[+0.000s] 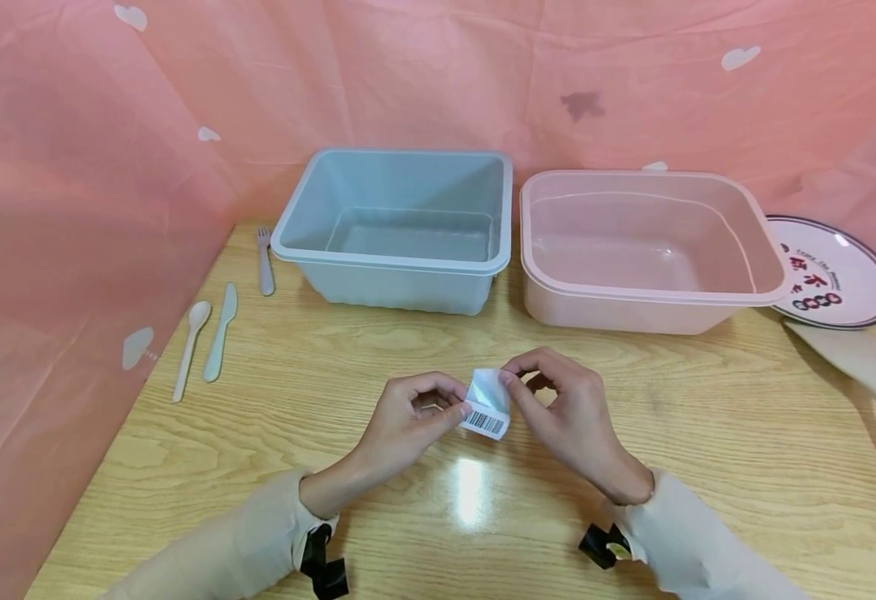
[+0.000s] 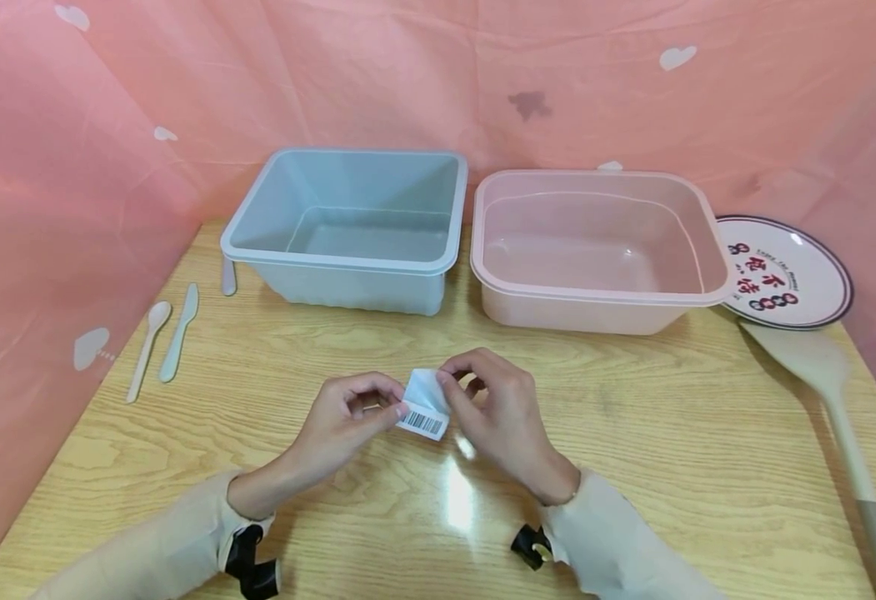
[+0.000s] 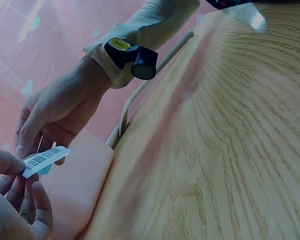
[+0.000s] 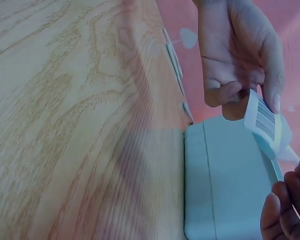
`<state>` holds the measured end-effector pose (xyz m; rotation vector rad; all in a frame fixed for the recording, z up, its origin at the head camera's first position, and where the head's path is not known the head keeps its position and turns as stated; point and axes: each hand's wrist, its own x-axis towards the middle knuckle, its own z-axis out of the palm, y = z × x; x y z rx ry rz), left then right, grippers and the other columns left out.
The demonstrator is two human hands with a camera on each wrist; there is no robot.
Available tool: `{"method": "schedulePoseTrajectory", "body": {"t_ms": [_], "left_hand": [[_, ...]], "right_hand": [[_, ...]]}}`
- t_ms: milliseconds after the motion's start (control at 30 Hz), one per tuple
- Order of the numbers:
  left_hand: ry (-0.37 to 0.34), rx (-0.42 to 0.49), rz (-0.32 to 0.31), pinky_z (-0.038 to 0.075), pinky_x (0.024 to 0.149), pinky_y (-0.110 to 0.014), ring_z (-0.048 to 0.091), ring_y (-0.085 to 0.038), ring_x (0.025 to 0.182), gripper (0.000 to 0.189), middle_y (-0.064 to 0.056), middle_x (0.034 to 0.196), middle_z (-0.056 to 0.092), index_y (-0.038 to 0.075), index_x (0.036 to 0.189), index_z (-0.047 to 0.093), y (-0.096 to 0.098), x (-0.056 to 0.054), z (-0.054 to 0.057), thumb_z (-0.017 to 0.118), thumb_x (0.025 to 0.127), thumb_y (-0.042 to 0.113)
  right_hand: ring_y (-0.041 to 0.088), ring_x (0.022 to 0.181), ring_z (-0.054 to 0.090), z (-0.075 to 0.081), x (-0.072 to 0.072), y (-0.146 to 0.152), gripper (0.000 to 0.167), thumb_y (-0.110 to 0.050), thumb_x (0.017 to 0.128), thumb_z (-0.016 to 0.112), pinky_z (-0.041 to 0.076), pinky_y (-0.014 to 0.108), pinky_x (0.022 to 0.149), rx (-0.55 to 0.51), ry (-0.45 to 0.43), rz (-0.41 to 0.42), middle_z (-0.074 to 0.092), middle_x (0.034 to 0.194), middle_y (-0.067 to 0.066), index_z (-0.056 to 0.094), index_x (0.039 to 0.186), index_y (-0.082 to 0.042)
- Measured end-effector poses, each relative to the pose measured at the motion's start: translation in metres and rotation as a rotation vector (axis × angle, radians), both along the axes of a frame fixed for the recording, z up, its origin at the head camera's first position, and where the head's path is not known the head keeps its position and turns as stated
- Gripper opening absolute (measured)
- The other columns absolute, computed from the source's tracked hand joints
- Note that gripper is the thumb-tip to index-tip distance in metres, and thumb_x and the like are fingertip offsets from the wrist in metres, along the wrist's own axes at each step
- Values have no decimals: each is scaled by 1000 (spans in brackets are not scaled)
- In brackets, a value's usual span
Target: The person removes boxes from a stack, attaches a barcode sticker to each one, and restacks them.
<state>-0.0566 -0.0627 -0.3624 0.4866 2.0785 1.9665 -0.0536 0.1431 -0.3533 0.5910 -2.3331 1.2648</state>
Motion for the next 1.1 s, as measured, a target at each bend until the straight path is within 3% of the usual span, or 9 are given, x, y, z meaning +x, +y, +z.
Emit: {"method": "schedulePoseTrajectory", "body": {"t_ms": [367, 767, 1100], "left_hand": [[-9, -21, 5, 54, 76, -22, 60, -13, 81, 9, -19, 90, 64, -5, 94, 65, -4, 2, -3, 65, 86, -2], [-19, -5, -12, 52, 70, -18, 59, -12, 78, 9, -19, 89, 62, -6, 95, 63, -6, 4, -8, 64, 87, -3], [-47, -33, -8, 51, 72, -18, 58, -15, 82, 11, -17, 91, 61, -5, 97, 64, -9, 5, -12, 63, 88, 1]], "right_hand": [[3, 74, 60, 0, -1, 3, 12, 7, 82, 69, 53, 15, 63, -62, -34, -27, 70, 84, 3, 69, 85, -4], [2, 78, 61, 0, -3, 6, 11, 8, 83, 68, 52, 12, 64, -64, -60, -76, 71, 85, 6, 69, 87, -2], [0, 79, 60, 0, -5, 8, 3, 2, 86, 66, 51, 12, 64, -88, -86, -120, 71, 84, 8, 68, 86, 4]]}}
